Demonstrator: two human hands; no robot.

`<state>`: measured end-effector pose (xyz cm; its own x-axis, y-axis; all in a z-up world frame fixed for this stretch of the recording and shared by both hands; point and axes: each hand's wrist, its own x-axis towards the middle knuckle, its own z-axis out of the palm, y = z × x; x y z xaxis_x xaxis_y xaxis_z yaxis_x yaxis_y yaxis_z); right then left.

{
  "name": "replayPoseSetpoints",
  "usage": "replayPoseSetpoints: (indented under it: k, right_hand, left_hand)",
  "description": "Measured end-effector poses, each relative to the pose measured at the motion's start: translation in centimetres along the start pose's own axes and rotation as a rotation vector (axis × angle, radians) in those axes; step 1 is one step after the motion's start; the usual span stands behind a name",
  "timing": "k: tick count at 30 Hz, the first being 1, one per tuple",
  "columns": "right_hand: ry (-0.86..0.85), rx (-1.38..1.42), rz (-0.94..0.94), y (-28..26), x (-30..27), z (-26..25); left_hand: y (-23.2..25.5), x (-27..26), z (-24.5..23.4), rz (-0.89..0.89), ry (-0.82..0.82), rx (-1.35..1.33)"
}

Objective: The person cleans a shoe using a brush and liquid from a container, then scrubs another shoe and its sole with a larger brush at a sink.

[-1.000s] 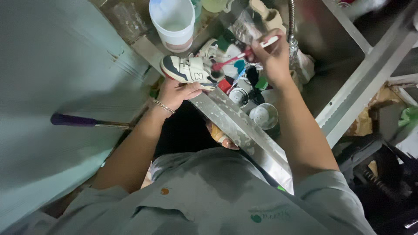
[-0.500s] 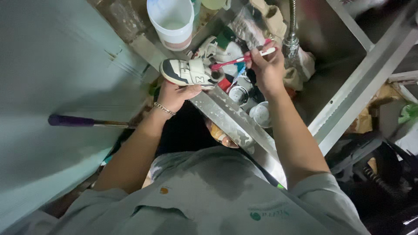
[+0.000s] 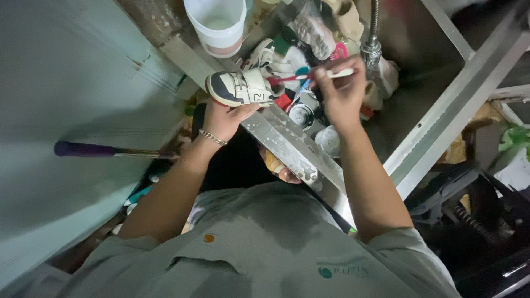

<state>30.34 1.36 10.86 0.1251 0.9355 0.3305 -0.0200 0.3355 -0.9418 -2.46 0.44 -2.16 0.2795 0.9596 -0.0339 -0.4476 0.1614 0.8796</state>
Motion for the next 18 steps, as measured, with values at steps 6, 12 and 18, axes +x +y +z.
replayPoseSetpoints:
  k: [6,12,18]
  right_hand:
    - [-0.184,-0.292,-0.250,-2.7,0.7,1.8]
    - [-0.170,-0.504,-0.273,-3.6,0.1,3.3]
    - [-0.006,-0.202,-0.166,-8.2,3.1,5.1]
  left_hand:
    - [1.1,0.2,1.5,0.050,0.143,0.830]
    - [-0.5,-0.3,2.4,0.257,0.169,0.826]
    - [0.3,-1.6,3.7,0.498,0.254,0.778]
